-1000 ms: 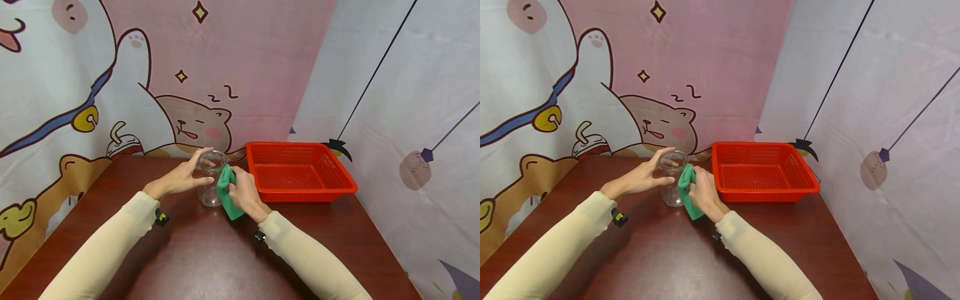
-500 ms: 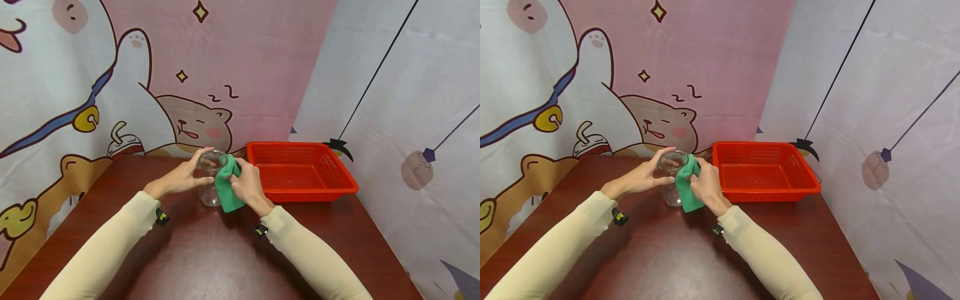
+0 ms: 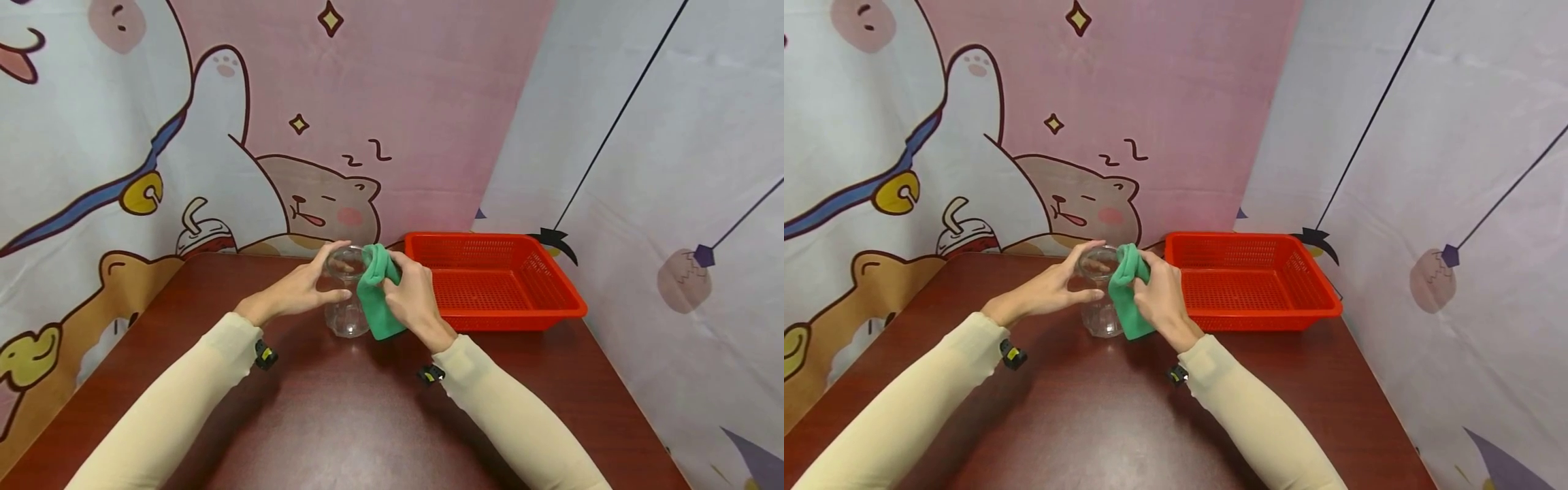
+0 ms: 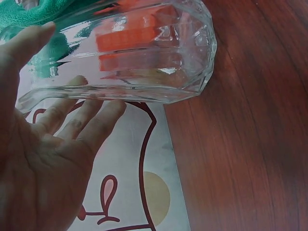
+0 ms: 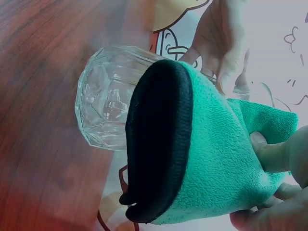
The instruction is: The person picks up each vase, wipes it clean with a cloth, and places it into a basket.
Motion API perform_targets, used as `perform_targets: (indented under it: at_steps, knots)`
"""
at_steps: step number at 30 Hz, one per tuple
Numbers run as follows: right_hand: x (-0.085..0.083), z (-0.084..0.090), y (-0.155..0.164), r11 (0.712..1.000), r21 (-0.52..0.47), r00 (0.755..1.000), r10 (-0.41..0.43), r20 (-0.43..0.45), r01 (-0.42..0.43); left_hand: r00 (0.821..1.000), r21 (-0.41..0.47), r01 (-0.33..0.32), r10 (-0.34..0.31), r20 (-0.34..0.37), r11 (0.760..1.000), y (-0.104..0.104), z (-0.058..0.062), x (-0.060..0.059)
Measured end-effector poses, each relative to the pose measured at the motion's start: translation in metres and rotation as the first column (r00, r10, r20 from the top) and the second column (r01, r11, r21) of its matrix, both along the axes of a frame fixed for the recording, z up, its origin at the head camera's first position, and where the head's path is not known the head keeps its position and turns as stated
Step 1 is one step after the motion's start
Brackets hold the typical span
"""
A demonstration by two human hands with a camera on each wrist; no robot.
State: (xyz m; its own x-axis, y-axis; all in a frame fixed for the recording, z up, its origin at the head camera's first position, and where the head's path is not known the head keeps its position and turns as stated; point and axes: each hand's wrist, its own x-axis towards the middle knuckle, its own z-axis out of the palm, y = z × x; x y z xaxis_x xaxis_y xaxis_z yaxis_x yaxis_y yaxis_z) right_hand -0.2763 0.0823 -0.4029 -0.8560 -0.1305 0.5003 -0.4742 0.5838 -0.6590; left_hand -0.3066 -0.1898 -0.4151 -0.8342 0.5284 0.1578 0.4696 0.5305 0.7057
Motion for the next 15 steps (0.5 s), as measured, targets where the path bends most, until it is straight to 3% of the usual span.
perform_targets:
  at_steps: [15]
  knots:
    - [0.0051, -0.0005, 0.0054, 1.000, 0.024, 1.000, 0.008, 0.021, -0.009, 1.000, 0.012, 0.008, -0.008, 0.003, 1.000, 0.0000, -0.0001, 0.0002]
